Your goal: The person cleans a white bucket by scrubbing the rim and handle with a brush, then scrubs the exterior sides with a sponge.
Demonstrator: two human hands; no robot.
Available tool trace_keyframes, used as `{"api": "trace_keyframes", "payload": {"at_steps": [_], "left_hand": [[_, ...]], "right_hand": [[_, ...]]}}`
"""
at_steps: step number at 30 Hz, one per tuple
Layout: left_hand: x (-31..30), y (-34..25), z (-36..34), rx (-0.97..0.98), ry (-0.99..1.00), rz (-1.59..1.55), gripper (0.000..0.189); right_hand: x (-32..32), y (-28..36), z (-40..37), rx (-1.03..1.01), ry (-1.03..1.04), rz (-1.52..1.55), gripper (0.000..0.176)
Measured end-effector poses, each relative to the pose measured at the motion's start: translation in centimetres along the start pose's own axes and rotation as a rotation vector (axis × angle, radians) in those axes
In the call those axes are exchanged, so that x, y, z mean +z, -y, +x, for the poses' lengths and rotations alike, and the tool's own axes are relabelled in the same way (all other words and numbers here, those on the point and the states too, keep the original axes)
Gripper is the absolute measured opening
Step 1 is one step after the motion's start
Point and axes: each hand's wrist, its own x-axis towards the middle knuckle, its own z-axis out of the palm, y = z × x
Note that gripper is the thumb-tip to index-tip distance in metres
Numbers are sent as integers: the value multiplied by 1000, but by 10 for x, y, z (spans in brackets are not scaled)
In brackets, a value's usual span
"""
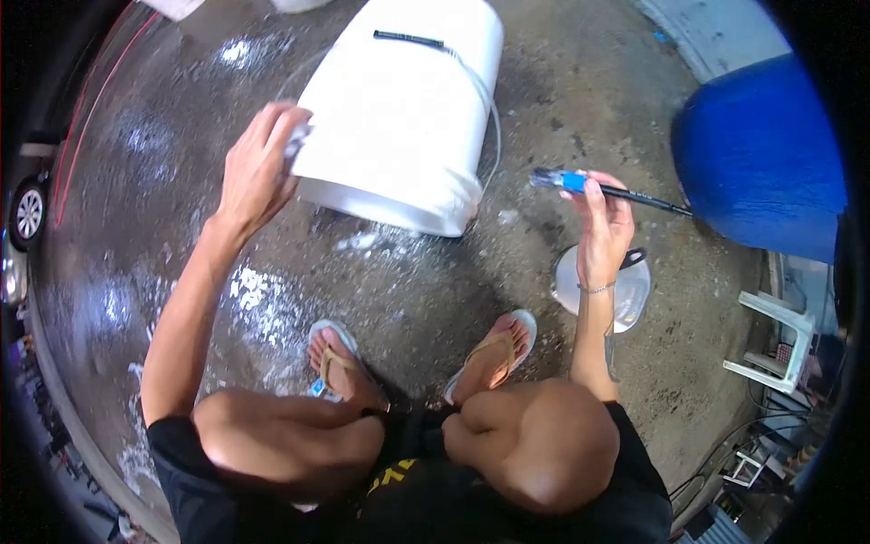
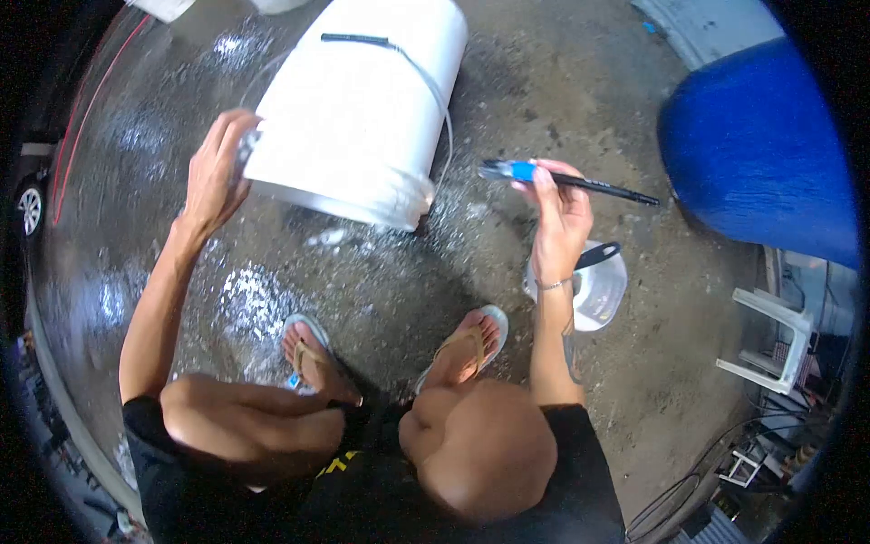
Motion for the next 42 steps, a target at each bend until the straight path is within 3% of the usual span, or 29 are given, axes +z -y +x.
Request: {"api": "trace_keyframes", "payload": {"at_steps": [6,8,13,16,17,19,21,22,23,24,26,27,30,32,33,36,38,42], "left_hand": [[7,-2,8,40,-61,147,58],[9,-5,10,11,-47,151,59],[3,-4,9,-25,-28,140,58],[6,-3,5,-44,-41,156,58],[9,-3,7,-65,-45,172,58],[10,-7,3,-62,-28,135,59],[9,-9,12,-37,-42,112,60],[9,-13,12,30,-44,120,63],[8,-15,11,98,-49,133,66],[6,-20,11,126,-41,130,72],[-9,-36,16,188,29,90,77],[-12,-45,17,176,40,124,72],[-13,-42,26,113,77,136,60],[-2,-18,29,165,49,172,49],[3,-5,29,209,59,154,44],[2,20,36,286,37,143,32],[-2,33,42,473,94,130,29],[-14,49,48,815,22,398,31]], "right_hand": [[93,-1,-48,-274,357,-2,18],[115,0,-39,-504,451,-135,16],[63,-39,-49,-205,311,-20,12],[37,-44,-60,-68,302,-225,13],[37,-49,-57,-72,303,-226,13],[69,-27,-57,-207,284,87,14],[92,-16,-54,-365,372,11,16],[99,-14,-55,-390,422,7,17],[98,-26,-62,-251,372,120,17],[88,-35,-65,-264,373,124,17],[58,-45,-68,-21,348,-9,16],[49,-42,-70,-11,324,-12,16],[8,-12,-61,-60,295,-147,15],[-36,15,-51,-249,137,-377,15],[-52,43,-50,-189,78,-334,14],[-141,84,-57,6,-155,-890,18],[-173,100,-66,205,-97,-1084,23],[-209,48,-66,222,135,-1243,26]]}}
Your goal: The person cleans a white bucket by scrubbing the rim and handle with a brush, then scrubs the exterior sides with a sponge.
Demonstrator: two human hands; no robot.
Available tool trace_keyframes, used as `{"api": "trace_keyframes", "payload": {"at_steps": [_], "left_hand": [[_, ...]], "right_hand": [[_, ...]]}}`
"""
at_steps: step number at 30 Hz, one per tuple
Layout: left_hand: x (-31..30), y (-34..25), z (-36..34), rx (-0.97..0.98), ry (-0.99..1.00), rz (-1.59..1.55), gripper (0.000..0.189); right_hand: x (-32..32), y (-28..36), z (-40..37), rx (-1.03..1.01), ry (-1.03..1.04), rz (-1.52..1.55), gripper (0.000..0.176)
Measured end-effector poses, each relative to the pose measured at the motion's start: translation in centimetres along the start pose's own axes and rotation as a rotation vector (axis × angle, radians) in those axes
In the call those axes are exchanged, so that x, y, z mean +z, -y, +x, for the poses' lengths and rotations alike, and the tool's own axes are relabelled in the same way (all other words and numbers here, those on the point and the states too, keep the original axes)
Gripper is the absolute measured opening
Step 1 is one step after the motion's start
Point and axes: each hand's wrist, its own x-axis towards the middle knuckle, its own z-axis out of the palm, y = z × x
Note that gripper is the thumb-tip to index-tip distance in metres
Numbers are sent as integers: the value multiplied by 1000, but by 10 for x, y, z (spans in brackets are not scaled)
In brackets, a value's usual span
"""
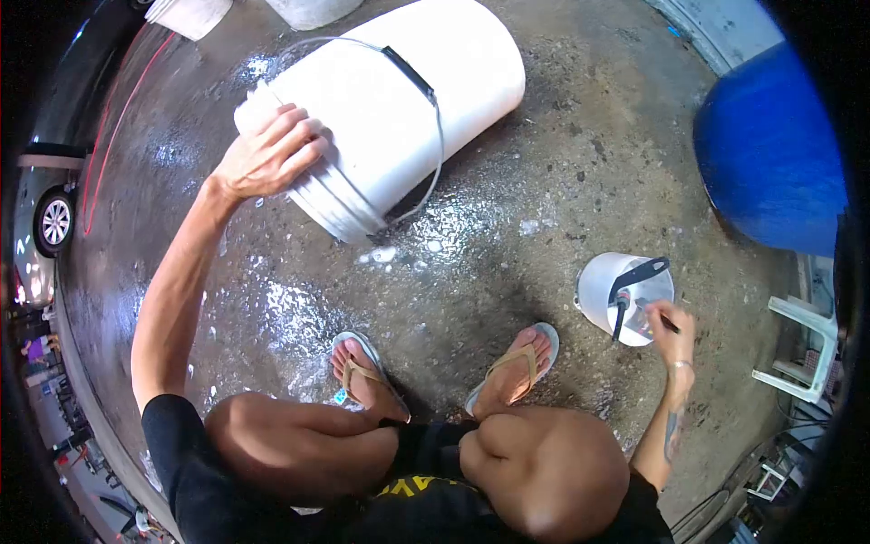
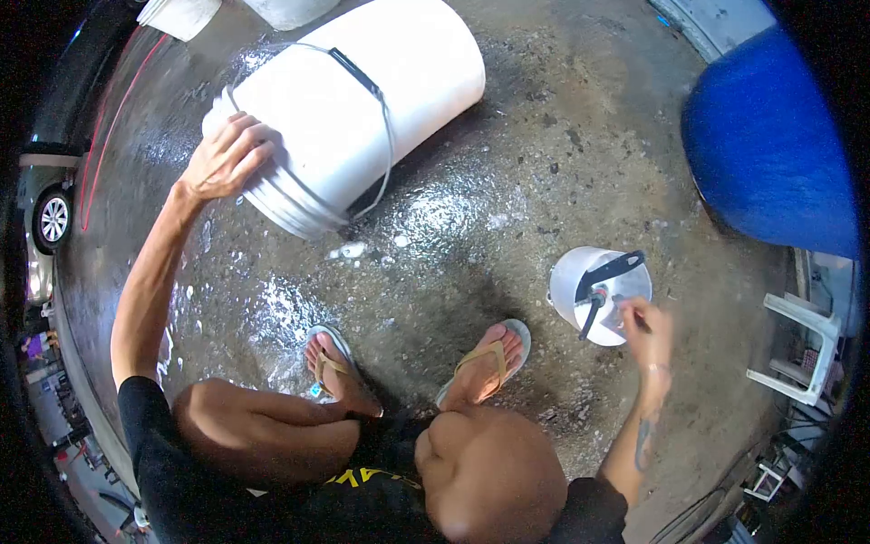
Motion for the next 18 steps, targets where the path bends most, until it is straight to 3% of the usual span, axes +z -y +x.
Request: {"api": "trace_keyframes", "payload": {"at_steps": [2,4,5,6,8,9,10,12,13,14,16,17,18], "left_hand": [[4,2,-34,-20,105,125,37],[10,3,-62,-95,101,190,44],[9,-4,-77,-242,159,120,54],[2,-14,-81,-249,181,127,54],[-6,-30,-81,-690,70,94,66],[-7,-27,-94,-757,130,2,48],[-12,-27,-88,-764,136,5,48],[-19,-26,-74,-1124,-41,-555,44],[-16,-19,-73,-1202,-179,-685,46],[-8,-15,-64,-1203,-181,-687,46],[5,-4,-27,-1744,-373,-545,77],[27,8,-25,-1916,-439,-415,83],[23,12,-23,-1917,-438,-414,83]], "right_hand": [[24,-6,26,-241,169,-577,17],[47,-13,44,-250,294,-661,15],[60,-17,56,-254,403,-758,15],[78,-30,56,-319,389,-751,13],[77,-31,58,-365,516,-721,13],[59,-22,64,-363,595,-536,13],[51,-30,71,-189,670,-428,13],[56,-46,71,-342,466,-442,14],[69,-59,69,-299,524,-575,16],[81,-72,67,-251,578,-708,19],[79,-66,65,-307,576,-707,19],[66,-55,71,-235,663,-519,19],[59,-49,72,-160,746,-328,19]]}}
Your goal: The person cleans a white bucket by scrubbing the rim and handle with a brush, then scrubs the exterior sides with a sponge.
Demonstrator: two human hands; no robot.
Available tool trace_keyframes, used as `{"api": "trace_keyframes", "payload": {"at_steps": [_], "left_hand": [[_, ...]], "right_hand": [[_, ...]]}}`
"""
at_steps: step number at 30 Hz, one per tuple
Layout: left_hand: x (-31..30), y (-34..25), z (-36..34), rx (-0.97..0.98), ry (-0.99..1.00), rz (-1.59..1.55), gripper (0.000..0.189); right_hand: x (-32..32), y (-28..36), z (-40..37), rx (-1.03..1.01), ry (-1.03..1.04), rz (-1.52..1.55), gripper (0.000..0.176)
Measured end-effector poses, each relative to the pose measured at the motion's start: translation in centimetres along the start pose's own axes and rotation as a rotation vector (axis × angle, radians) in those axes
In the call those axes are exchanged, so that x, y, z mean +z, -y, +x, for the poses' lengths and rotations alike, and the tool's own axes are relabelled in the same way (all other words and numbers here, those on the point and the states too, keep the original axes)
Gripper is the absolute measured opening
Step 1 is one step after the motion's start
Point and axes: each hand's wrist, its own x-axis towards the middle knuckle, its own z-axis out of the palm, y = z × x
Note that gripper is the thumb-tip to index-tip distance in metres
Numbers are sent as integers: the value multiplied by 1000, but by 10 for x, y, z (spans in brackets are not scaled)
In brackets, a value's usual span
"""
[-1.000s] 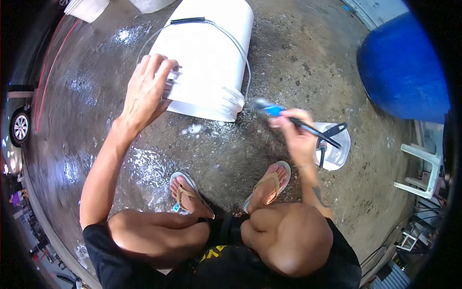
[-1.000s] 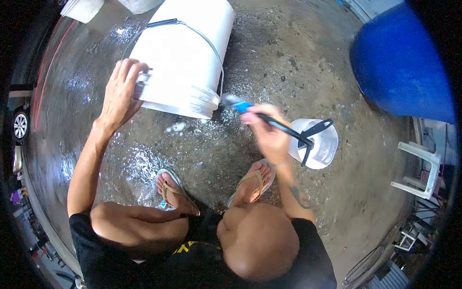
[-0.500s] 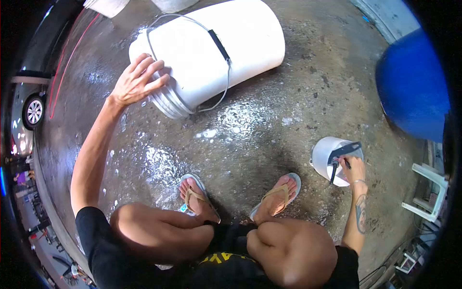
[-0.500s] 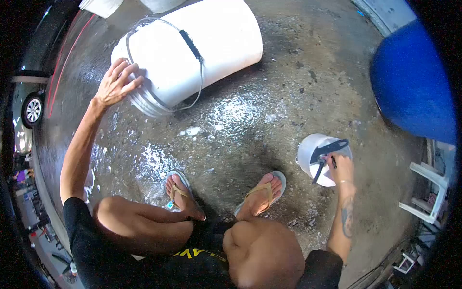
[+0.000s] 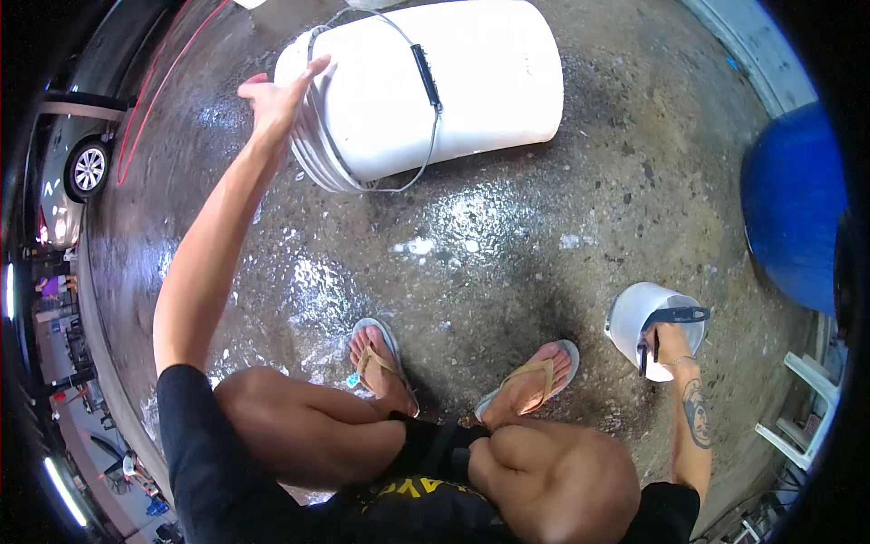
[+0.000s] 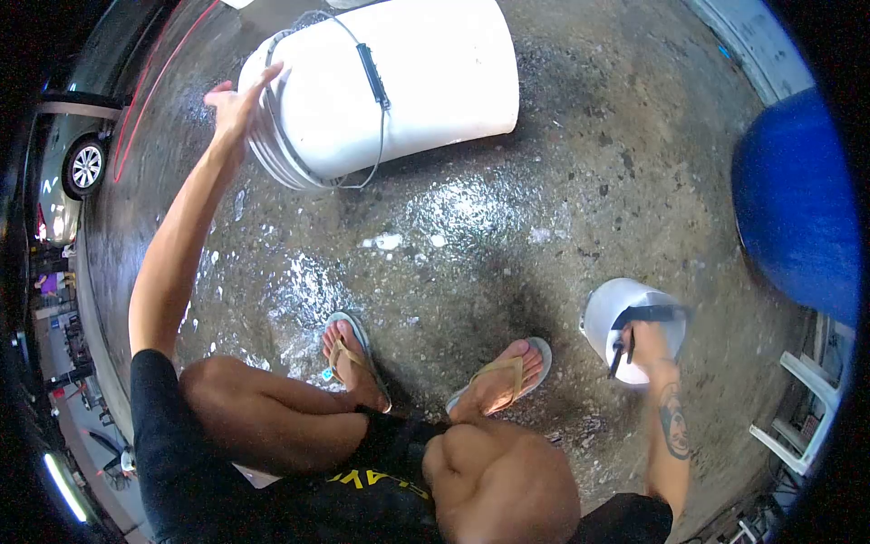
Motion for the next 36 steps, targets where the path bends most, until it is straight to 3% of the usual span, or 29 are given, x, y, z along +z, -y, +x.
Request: {"api": "trace_keyframes", "payload": {"at_steps": [1,2,4,6,8,10,12,14,15,17,18,19,20,22,24,26,28,30,32,33,34,36], "left_hand": [[-3,-12,4,-143,230,-54,79],[-4,-20,7,-284,460,-111,74],[6,0,20,-258,437,-180,65],[10,16,22,-154,317,-251,63],[7,12,9,-143,320,-280,63],[2,2,-3,-36,313,-323,56],[-13,-10,-8,-15,379,-347,59],[-31,-30,-19,179,492,-299,65],[-39,-28,-16,248,540,-240,72],[-47,-35,-23,314,568,-270,74],[-50,-38,-25,387,600,-303,76],[-53,-36,-21,334,653,-228,84],[-51,-35,-21,331,650,-232,84],[-41,-35,-25,256,688,-177,91],[-17,-18,-15,277,739,-116,103],[0,-14,-15,304,798,-81,103],[14,-20,-11,318,823,-76,102],[25,-34,-6,332,855,-71,100],[30,-54,0,533,776,366,98],[39,-55,-19,608,541,371,91],[44,-60,-26,611,548,363,91],[49,-65,-37,415,460,299,79]], "right_hand": [[13,-3,2,14,-267,-42,19],[21,-8,3,16,-273,-41,19],[30,-14,5,6,-165,-243,16],[23,-21,5,-20,-79,-105,11],[9,-14,9,81,33,-186,15],[8,-14,0,57,33,-173,16],[10,-12,-6,-12,27,-153,18],[2,-8,-10,-85,24,-142,21],[-12,-2,-16,-100,85,28,28],[-20,-6,-38,-374,-155,197,29],[-39,10,-56,-214,-65,290,27],[-62,32,-77,-53,24,379,26],[-79,47,-91,-52,24,373,26],[-110,71,-113,208,65,633,25],[-137,93,-128,-33,-144,537,25],[-150,94,-127,-225,-342,493,44],[-166,99,-110,-470,-367,615,52],[-170,172,-97,-502,-484,632,53],[-168,241,-72,-679,-622,445,50],[-171,259,-54,-828,-580,398,43],[-175,274,-33,-972,-532,351,36],[-189,310,17,-1198,-696,-30,30]]}}
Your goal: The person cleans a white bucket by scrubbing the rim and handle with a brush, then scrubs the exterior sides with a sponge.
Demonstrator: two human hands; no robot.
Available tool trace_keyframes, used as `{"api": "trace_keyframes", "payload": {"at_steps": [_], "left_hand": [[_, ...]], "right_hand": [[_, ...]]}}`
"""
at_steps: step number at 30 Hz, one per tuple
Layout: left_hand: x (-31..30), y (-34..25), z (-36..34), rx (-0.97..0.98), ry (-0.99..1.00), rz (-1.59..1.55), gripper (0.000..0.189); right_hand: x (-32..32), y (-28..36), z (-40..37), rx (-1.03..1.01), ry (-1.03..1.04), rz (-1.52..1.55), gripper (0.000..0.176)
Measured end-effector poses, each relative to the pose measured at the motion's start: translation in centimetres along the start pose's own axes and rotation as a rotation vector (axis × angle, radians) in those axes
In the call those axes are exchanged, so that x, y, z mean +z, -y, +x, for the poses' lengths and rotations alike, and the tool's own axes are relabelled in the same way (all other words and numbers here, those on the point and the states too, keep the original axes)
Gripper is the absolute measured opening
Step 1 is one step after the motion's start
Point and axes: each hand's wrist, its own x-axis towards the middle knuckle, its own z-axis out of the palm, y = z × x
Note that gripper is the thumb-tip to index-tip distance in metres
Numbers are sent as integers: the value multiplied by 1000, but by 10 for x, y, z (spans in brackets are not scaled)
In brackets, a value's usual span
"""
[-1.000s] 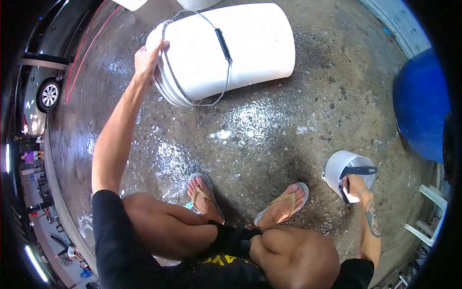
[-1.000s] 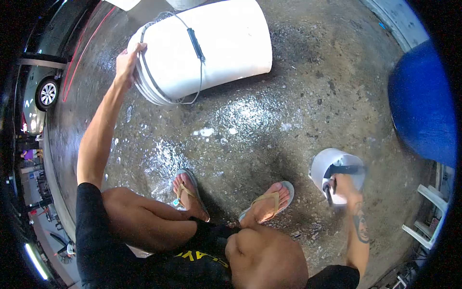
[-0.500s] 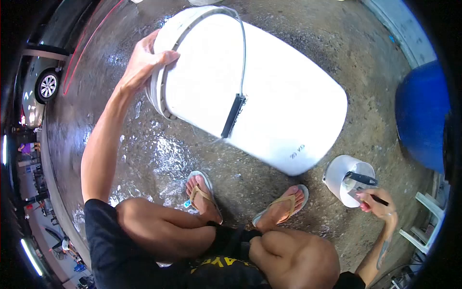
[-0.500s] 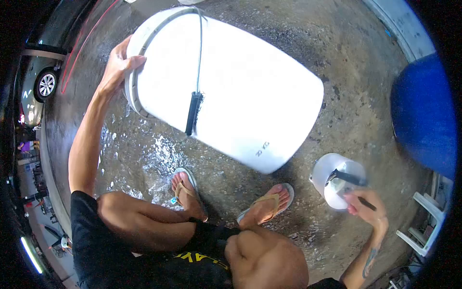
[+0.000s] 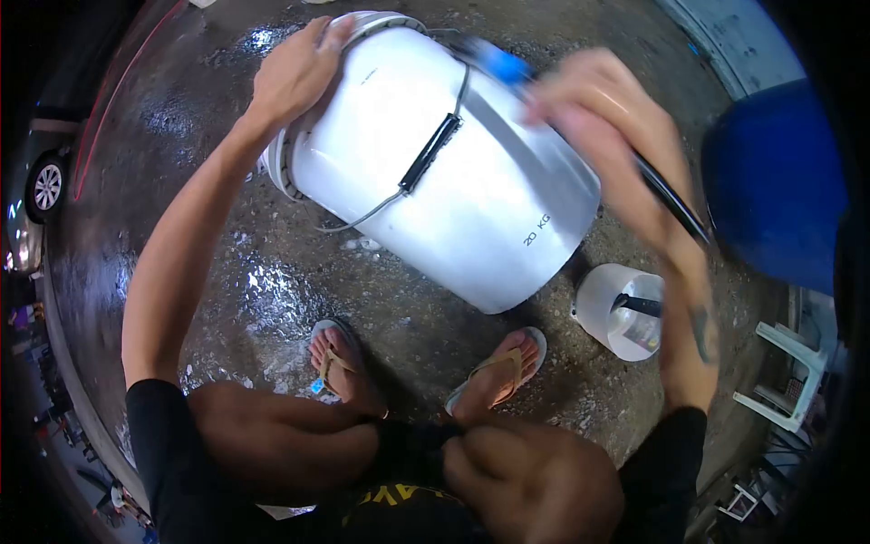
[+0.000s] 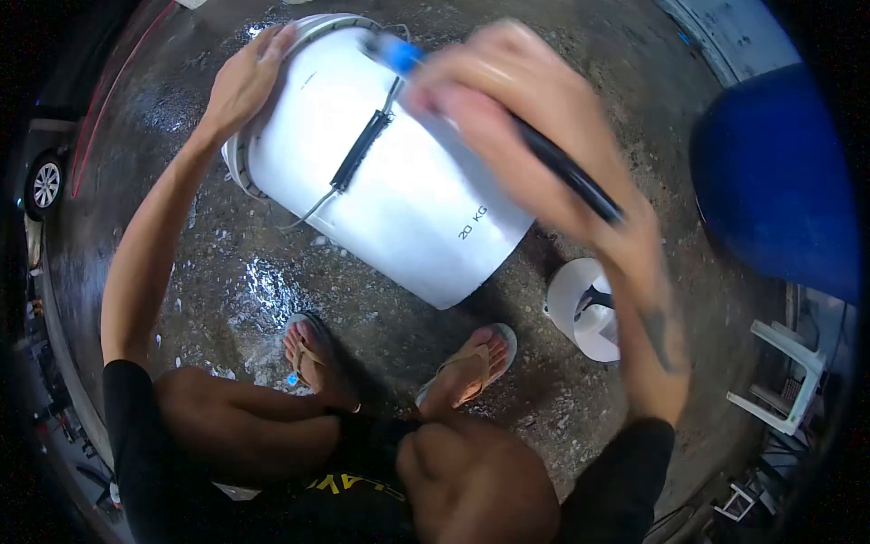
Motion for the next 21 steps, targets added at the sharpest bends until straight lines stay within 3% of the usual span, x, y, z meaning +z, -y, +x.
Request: {"api": "trace_keyframes", "payload": {"at_steps": [1,2,4,5,7,10,13,14,16,17,21], "left_hand": [[1,4,-2,-4,-38,-55,66],[4,8,-3,-3,-31,-53,66],[6,16,-3,26,-128,-66,63],[3,11,-7,20,-123,-96,61],[3,10,-13,-6,-121,-86,59],[4,21,-5,17,-128,-49,58],[5,21,2,51,-112,-85,59],[6,19,-1,27,-92,-138,59],[10,21,-2,44,-128,-111,59],[11,22,-4,29,-120,-100,59],[6,15,1,21,-112,-128,60]], "right_hand": [[20,-14,19,27,7,-21,27],[44,-28,34,55,15,-37,24],[91,-55,63,-333,-250,120,13],[99,-64,68,-332,-253,127,13],[108,-77,75,-143,-330,16,12],[105,-71,77,-204,-213,-184,13],[130,-63,78,-342,-505,-25,14],[123,-69,72,-330,-500,-22,14],[90,-82,69,257,-88,-111,16],[99,-92,61,180,-245,-51,18],[109,-74,81,13,-222,103,19]]}}
